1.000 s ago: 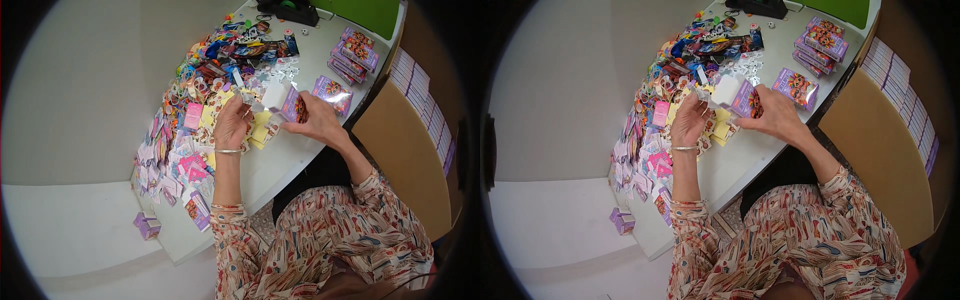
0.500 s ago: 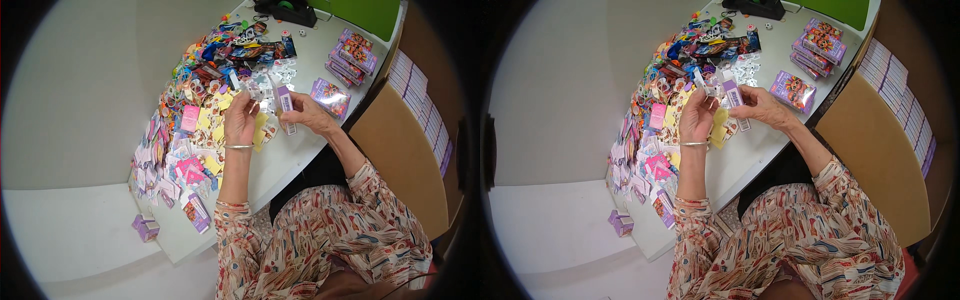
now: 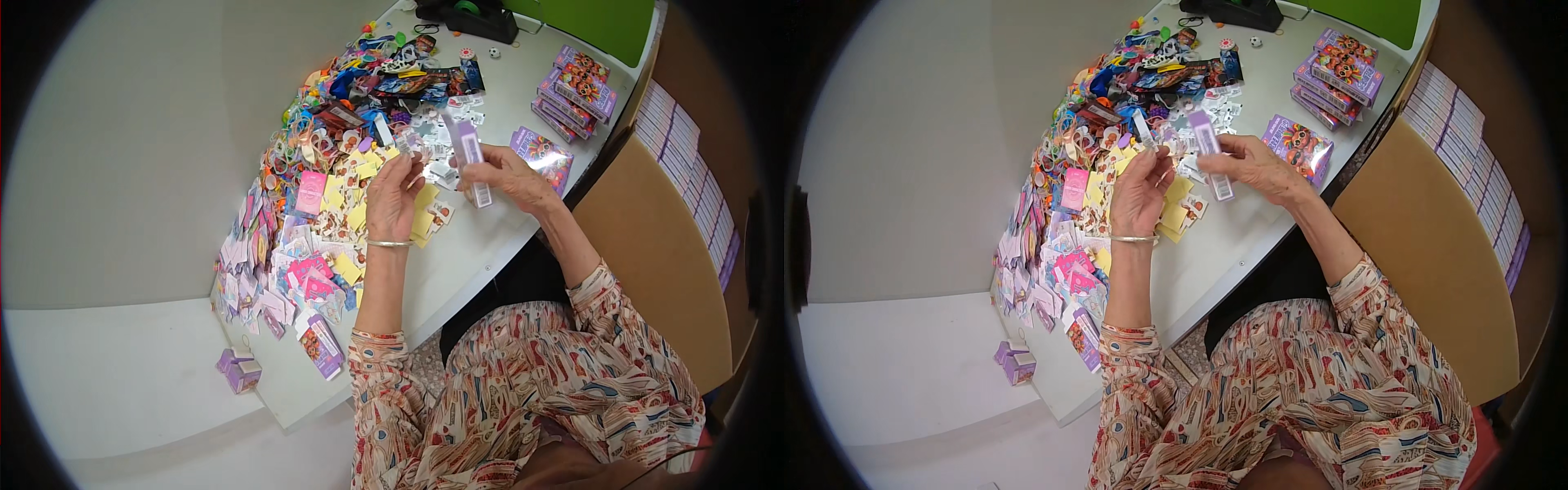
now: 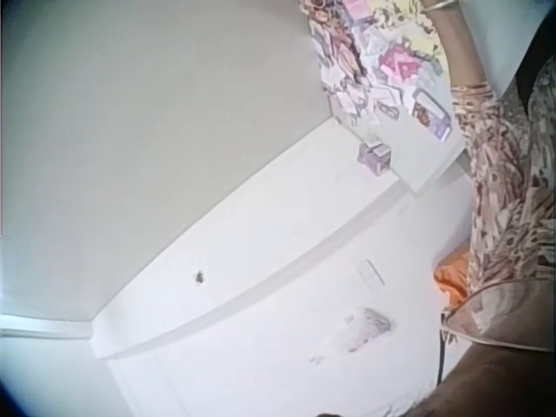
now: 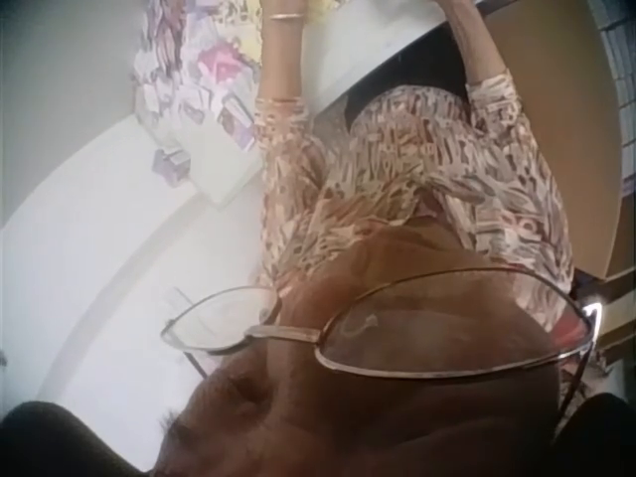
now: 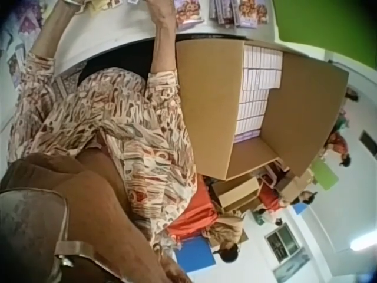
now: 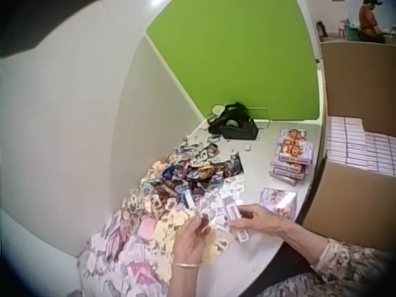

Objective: Packing small product boxes into a larger cardboard carton.

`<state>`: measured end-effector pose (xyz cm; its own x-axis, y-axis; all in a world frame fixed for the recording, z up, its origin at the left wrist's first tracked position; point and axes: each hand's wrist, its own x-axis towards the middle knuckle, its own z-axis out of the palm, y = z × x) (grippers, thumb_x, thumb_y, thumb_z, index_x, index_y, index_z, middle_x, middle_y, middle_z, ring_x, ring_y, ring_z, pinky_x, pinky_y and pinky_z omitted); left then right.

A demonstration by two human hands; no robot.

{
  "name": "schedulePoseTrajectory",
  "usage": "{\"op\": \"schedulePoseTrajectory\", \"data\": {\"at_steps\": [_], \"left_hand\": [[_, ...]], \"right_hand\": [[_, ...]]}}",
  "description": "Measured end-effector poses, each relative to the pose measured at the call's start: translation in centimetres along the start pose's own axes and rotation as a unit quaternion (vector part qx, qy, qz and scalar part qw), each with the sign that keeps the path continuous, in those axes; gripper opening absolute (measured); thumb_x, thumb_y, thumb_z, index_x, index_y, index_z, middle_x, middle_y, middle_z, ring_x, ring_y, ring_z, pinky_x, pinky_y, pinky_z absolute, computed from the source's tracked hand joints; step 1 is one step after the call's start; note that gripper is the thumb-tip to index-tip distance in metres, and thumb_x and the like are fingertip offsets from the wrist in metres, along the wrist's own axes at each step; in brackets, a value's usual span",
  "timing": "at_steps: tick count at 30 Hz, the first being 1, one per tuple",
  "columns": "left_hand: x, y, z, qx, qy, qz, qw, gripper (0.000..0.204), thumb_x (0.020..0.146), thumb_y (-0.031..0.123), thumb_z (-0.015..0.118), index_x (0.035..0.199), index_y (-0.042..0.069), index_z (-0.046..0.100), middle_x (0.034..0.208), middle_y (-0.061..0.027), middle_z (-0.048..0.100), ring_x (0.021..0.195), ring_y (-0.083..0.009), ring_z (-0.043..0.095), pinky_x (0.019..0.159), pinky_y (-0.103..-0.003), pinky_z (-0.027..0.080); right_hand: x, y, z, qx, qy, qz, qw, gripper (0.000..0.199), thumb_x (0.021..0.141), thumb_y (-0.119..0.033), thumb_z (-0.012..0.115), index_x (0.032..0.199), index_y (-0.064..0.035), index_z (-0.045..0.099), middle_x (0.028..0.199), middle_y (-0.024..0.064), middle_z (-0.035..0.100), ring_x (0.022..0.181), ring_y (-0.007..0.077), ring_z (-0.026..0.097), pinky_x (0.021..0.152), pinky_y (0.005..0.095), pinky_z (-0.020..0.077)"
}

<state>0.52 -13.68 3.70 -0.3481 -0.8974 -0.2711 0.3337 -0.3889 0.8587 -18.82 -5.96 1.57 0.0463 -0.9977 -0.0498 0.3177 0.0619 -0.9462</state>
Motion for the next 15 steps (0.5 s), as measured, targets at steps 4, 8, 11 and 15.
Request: {"op": "schedulePoseTrajectory", "data": {"at_steps": [4, 8, 11, 15], "left_hand": [[-1.8, 1.4, 1.4, 0.079, 0.017, 0.144, 0.986, 0.015, 0.09, 0.012, 0.065, 0.1, 0.002, 0.069, 0.093, -0.0053, 0.069, 0.081, -0.0109, 0.061, 0.073, -0.025, 0.047], [-3.3, 2.9, 1.9, 0.36, 0.002, 0.365, 0.859, 0.012, 0.088, 0.009, 0.063, 0.093, -0.002, 0.067, 0.098, -0.007, 0.066, 0.086, -0.0162, 0.059, 0.075, -0.03, 0.046], [-4.8, 3.4, 2.6, 0.565, -0.043, 0.471, 0.676, 0.012, 0.084, 0.006, 0.064, 0.093, -0.001, 0.064, 0.1, -0.0108, 0.063, 0.09, -0.0252, 0.058, 0.079, -0.035, 0.044], [-5.5, 2.8, 3.5, 0.705, -0.036, 0.426, 0.566, 0.025, 0.079, 0.006, 0.067, 0.103, -0.001, 0.061, 0.101, -0.0133, 0.062, 0.094, -0.0317, 0.055, 0.084, -0.04, 0.042]], "right_hand": [[-1.7, -1.5, 0.4, -0.386, 0.061, -0.059, 0.918, 0.071, 0.071, -0.042, 0.078, 0.119, 0.0045, 0.053, 0.097, 0.0141, 0.061, 0.087, 0.0236, 0.06, 0.077, 0.0343, 0.0473], [-2.9, -0.8, 1.6, -0.513, 0.111, -0.107, 0.845, 0.08, 0.068, -0.041, 0.078, 0.124, 0.004, 0.044, 0.096, 0.0172, 0.052, 0.095, 0.0338, 0.052, 0.083, 0.0409, 0.0434], [-3.1, 0.4, 2.0, -0.514, 0.133, -0.176, 0.829, 0.078, 0.068, -0.039, 0.079, 0.122, 0.0042, 0.044, 0.097, 0.0176, 0.052, 0.094, 0.034, 0.052, 0.082, 0.0417, 0.0436], [-3.4, 0.5, 2.4, -0.512, 0.122, -0.162, 0.835, 0.076, 0.067, -0.034, 0.079, 0.123, 0.0042, 0.044, 0.098, 0.0181, 0.052, 0.095, 0.0344, 0.052, 0.084, 0.0416, 0.0436]]}}
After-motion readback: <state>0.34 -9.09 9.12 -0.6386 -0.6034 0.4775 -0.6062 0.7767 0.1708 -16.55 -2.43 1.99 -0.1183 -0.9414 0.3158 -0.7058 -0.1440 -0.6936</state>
